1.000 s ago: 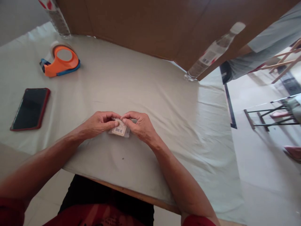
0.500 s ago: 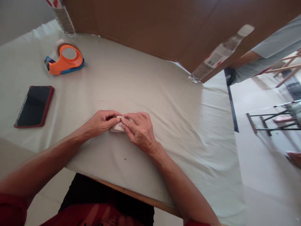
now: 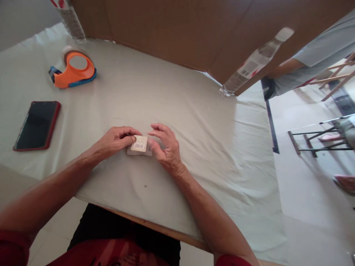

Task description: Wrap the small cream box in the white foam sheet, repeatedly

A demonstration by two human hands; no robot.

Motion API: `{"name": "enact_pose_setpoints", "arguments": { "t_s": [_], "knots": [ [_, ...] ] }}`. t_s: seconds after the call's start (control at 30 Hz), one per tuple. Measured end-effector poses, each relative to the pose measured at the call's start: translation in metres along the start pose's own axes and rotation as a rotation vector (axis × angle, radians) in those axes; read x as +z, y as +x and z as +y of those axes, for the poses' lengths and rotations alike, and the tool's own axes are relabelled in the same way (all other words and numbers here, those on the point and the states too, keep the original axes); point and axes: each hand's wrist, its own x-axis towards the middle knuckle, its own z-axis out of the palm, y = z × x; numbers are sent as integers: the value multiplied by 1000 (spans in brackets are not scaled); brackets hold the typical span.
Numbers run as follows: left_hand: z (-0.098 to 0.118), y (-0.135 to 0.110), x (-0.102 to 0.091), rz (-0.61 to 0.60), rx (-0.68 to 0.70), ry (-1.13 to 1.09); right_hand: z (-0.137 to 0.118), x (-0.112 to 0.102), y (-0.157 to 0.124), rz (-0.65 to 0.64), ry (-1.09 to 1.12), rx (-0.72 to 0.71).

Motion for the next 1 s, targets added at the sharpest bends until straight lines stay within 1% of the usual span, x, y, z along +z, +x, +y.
{"name": "enact_pose_setpoints", "arguments": {
  "t_s": [0.07, 0.2, 0.37, 0.43, 0.5, 0.53, 0.6, 0.7, 0.73, 0.77, 0.8, 0.83, 1.0],
  "knots": [
    [1, 0, 0, 2, -3, -12, 1, -1, 0, 11, 12, 7],
    [2, 0, 1, 4, 3, -29, 4, 2, -3, -65, -42, -38],
    [0, 1, 1, 7, 26, -12, 5, 8, -2, -124, -240, -272],
    [-1, 1, 1, 11, 19, -17, 5, 9, -1, -133, -272, -312],
    [-2, 1, 1, 14, -1, -46, 5, 10, -2, -98, -193, -280],
    [-3, 1, 0, 22, -11, -66, 5, 10, -2, -62, -112, -231],
    [-4, 2, -1, 77, -17, -108, 10, 9, -2, 72, 80, -64],
    [-8, 5, -4, 223, 1, -160, 21, 7, 1, 279, 281, 246],
    [-10, 5, -5, 262, 2, -175, 24, 6, 2, 315, 310, 320],
    [-11, 6, -5, 287, -2, -187, 27, 6, 3, 325, 326, 367],
    [-12, 7, -6, 299, -8, -196, 29, 6, 4, 311, 334, 383],
    [-13, 7, -7, 302, -14, -201, 29, 6, 4, 286, 335, 368],
    [-11, 6, -9, 295, -49, -195, 19, 4, 1, 62, 227, 109]
  ]
}}
